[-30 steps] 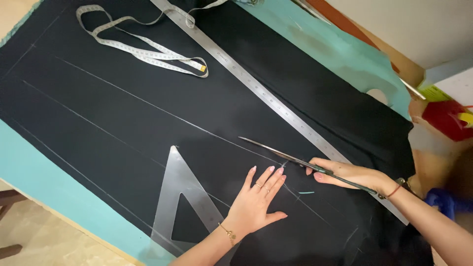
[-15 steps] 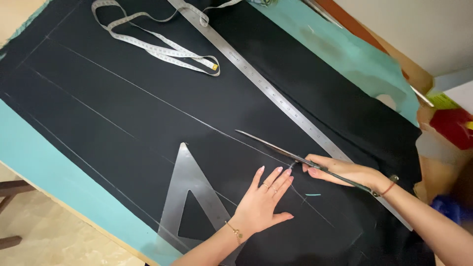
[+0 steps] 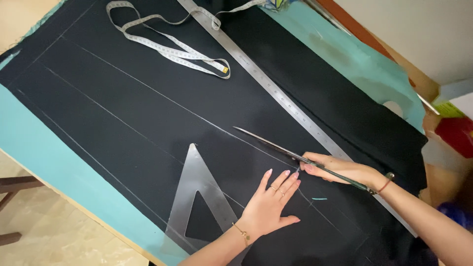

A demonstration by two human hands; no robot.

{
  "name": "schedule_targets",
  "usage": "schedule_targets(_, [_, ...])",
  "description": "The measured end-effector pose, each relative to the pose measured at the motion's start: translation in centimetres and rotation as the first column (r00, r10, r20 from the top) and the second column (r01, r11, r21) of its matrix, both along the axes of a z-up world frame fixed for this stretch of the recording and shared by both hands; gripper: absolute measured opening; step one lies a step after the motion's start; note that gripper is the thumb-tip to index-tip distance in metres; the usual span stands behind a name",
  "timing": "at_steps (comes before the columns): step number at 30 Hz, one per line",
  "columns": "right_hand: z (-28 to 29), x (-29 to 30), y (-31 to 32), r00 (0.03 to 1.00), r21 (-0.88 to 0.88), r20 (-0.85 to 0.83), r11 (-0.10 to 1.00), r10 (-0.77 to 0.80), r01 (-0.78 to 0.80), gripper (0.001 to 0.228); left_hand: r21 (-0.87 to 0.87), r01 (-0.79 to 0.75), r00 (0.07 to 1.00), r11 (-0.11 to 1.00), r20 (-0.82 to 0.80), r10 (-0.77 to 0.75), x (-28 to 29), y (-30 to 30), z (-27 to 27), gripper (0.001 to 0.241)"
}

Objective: Cutting pieces of black fabric along chalk lines using fabric scissors on a workbench.

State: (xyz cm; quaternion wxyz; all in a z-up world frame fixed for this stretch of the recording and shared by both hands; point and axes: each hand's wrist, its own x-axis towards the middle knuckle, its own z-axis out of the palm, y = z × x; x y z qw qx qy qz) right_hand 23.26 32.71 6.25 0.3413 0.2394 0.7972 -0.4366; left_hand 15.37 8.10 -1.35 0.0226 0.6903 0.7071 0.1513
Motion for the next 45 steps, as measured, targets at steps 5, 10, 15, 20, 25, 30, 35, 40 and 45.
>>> schedule_targets(5, [-0.4, -0.8, -0.1, 0.985, -0.072, -0.172, 0.997, 0.013, -0.025, 0.051, 0.011, -0.011, 1.0, 1.0, -0.018, 0.011, -0.1, -0.1, -0.2, 0.095])
schedule_targets(10, [-0.9, -1.2, -0.4, 0.987, -0.014, 0.092, 0.991, -0.132, 0.134, 0.049, 0.036, 0.01, 0.999, 0.999, 0.049, -0.012, -0.2, -0.2, -0.3, 0.095])
schedule_targets(15, [0.9, -3.0, -1.5, 0.998, -0.058, -0.045, 0.998, -0.041, 0.038, 0.049, 0.073, -0.015, 0.998, 0.997, 0.059, 0.011, -0.2, -0.3, -0.1, 0.094])
schedule_targets(20, [-1.1, -3.8, -0.8, 0.947, -0.051, -0.309, 0.993, 0.09, -0.111, 0.053, 0.086, -0.012, 0.996, 0.996, 0.091, 0.004, -0.2, -0.4, -0.5, 0.094])
schedule_targets(25, [0.4, -5.4, -2.4, 0.99, 0.11, 0.116, 0.991, -0.084, 0.071, 0.053, 0.083, -0.016, 0.998, 0.996, 0.068, 0.011, -0.2, -0.4, -0.3, 0.093])
schedule_targets(30, [0.7, -5.4, -2.3, 0.994, -0.067, -0.038, 0.993, -0.098, 0.096, 0.058, 0.09, -0.011, 0.996, 0.996, 0.094, 0.002, -0.2, -0.3, -0.6, 0.093])
schedule_targets(35, [1.1, -8.1, -3.7, 0.997, -0.045, -0.067, 0.998, -0.043, 0.04, 0.054, 0.083, -0.009, 0.995, 0.997, 0.097, 0.001, -0.1, -0.4, -0.7, 0.094])
schedule_targets(40, [-0.2, -8.2, -3.3, 0.994, -0.144, -0.057, 0.986, -0.098, 0.089, 0.051, 0.077, -0.015, 0.997, 0.997, 0.076, 0.009, -0.1, -0.3, -0.7, 0.093])
schedule_targets(45, [0.2, -8.3, -3.7, 0.985, -0.15, 0.005, 0.974, -0.17, 0.169, 0.057, 0.08, -0.009, 0.998, 0.997, 0.067, 0.004, 0.0, -0.4, -0.9, 0.094])
